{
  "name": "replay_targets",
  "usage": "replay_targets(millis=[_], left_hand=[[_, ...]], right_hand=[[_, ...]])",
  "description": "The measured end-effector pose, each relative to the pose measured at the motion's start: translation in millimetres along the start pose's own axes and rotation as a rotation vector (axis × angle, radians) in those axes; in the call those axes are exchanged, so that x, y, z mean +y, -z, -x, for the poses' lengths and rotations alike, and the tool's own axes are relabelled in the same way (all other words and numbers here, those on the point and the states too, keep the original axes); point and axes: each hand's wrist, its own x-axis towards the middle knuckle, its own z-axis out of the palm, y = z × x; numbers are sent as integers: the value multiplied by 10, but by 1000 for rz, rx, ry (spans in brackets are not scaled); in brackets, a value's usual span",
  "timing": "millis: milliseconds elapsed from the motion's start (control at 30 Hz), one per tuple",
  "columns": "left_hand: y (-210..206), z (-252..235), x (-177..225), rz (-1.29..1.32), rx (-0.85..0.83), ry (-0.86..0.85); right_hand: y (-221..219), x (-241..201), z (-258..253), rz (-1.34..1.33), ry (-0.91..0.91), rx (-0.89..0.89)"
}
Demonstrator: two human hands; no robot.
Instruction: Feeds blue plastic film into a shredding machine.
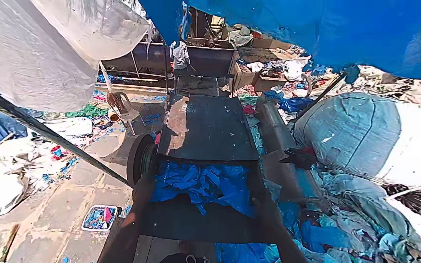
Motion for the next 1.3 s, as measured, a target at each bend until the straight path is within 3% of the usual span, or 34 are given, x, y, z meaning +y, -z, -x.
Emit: replay_targets(millis=[533, 967, 1300], left_hand=[[-290, -307, -194, -143, 56, 24], [-45, 2, 27, -58, 74, -64], [-219, -171, -127, -93, 107, -67]], right_hand=[[-66, -90, -33, 104, -122, 30], [172, -257, 167, 31, -135, -35], [346, -429, 311, -7, -135, -22]])
